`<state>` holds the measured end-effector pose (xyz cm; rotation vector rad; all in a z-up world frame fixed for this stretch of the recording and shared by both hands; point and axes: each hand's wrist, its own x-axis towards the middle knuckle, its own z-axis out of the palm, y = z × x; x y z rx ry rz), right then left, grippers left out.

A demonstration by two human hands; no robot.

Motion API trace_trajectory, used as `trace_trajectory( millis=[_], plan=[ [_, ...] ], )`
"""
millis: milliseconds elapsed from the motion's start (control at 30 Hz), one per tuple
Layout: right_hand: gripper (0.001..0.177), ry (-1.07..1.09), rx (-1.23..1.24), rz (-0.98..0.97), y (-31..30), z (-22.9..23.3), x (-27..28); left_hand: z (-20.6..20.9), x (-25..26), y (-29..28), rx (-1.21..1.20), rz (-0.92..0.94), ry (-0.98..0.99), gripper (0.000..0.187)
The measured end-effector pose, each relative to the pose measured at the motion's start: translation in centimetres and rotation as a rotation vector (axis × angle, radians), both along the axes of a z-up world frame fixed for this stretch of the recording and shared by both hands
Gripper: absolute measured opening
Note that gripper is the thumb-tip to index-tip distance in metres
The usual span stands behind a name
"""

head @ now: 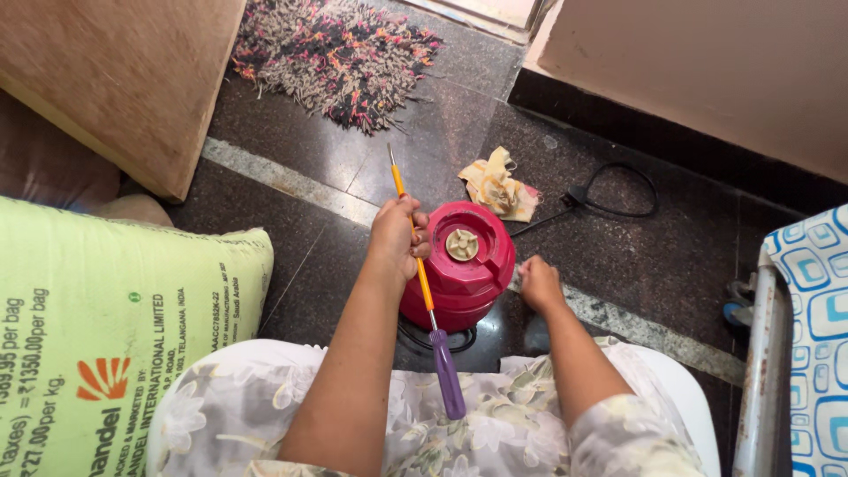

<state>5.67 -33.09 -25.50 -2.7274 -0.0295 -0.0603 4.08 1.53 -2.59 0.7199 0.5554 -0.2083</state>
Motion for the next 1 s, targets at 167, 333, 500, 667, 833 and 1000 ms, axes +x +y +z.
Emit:
trace_trajectory(
  millis=[167, 333, 500, 667, 833, 1000],
  plan=[
    [0.011, 0.069, 0.991, -0.226, 2.7, 9.4, 0.3, -0.8, 0.2, -0.5, 0.06, 0.009, 0.008, 0.013],
    [0.02, 0.068, 1.043, 0.019, 7.5, 23.7, -2.7, -1.7, 0.0, -0.5, 0.066, 0.012, -0.058, 0.016],
    [0.013, 0.152, 0.969, 0.247, 12.1, 29.2, -5.5, -2.0, -0.3, -0.5, 0.083, -0.008, -0.119, 0.021],
    [0.014, 0.194, 1.108, 0.216, 14.3, 30.7, -6.7, -1.3, -0.5, -0.9, 0.157, -0.028, -0.135, 0.016],
    [0.014, 0.203, 1.175, 0.255, 14.9, 30.5, -7.2, -0.8, -0.8, -0.8, 0.176, -0.056, -0.159, 0.012],
    [0.015, 0.197, 1.161, 0.274, 15.3, 30.5, -7.7, 0.3, -1.3, -0.7, 0.257, -0.107, -0.138, 0.031]
  ],
)
